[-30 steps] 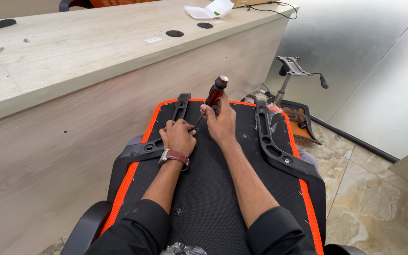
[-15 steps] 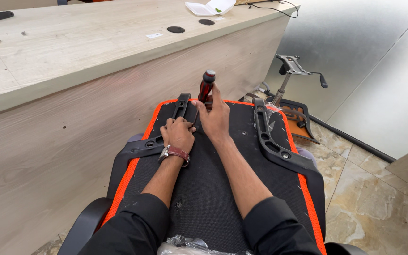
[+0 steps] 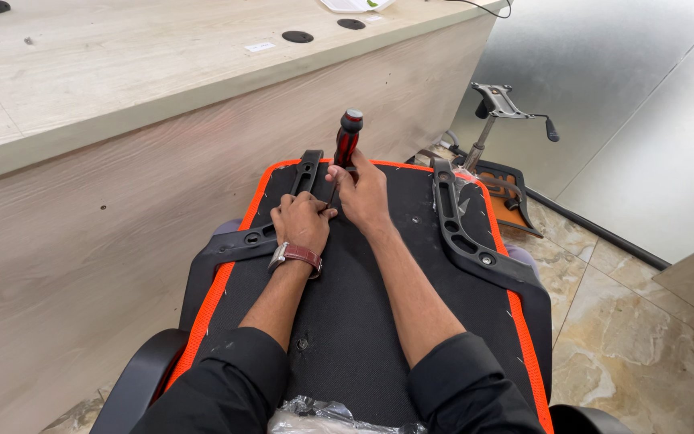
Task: The person uses a screwdriver to tighten screws into a black and orange upholstered chair backrest. They work on one screw at a time, holding the backrest steady with one hand while turning the screwdriver with the other.
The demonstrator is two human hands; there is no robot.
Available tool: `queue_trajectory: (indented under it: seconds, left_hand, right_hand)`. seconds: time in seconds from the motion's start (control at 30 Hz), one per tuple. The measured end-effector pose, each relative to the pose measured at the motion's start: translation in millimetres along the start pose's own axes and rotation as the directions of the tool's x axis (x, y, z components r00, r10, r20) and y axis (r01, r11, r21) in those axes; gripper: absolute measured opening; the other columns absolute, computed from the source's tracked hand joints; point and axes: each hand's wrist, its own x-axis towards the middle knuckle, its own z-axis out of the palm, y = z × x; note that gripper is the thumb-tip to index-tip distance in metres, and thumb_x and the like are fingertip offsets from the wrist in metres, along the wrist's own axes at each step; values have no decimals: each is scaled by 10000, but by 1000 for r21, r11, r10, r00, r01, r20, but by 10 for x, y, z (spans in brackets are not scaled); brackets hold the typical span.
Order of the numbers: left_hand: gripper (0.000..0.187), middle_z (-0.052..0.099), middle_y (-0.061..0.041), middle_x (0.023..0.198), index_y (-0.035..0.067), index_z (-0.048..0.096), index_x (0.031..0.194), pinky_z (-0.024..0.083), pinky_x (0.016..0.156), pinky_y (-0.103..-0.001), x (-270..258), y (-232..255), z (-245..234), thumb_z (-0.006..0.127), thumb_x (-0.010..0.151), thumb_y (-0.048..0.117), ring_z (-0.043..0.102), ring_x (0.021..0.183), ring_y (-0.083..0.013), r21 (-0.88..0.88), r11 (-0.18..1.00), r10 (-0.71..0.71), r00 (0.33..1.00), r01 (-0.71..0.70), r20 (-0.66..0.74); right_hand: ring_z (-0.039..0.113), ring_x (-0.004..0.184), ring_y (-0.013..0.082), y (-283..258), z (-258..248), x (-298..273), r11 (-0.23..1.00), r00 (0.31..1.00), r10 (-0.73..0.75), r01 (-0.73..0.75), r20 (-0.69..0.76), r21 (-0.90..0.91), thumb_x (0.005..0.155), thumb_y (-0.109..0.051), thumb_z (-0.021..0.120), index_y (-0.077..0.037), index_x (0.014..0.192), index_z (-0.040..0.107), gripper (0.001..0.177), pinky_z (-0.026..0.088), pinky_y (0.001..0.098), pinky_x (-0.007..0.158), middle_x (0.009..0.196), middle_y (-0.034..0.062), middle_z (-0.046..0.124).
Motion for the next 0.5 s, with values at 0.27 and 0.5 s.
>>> queue_trajectory:
  seconds: [0.27,0.5]
  left_hand:
    - [205,719,52,1004,195,843,971,351,1017,-446,-16,42,-52,768,876,361,547,1056,-206,-9,1000,-15,1000,15,2]
    - [220,762,41,963,219,842,973,367,957,-438,182,32,-144,812,836,389,571,1037,-199,59,995,-87,987,80,138]
  right_hand:
    - [776,856,163,-39,-54,18,999,1000,-4,5,20,-37,954,-58,596,-1,1242,548,297,615,304,665,990,104,743]
    - [764,802,214,-54,-4,-37,970,976,-175,148,-129,-194,870,-197,844,20,1102,585,410,629,333,722,898,158,736]
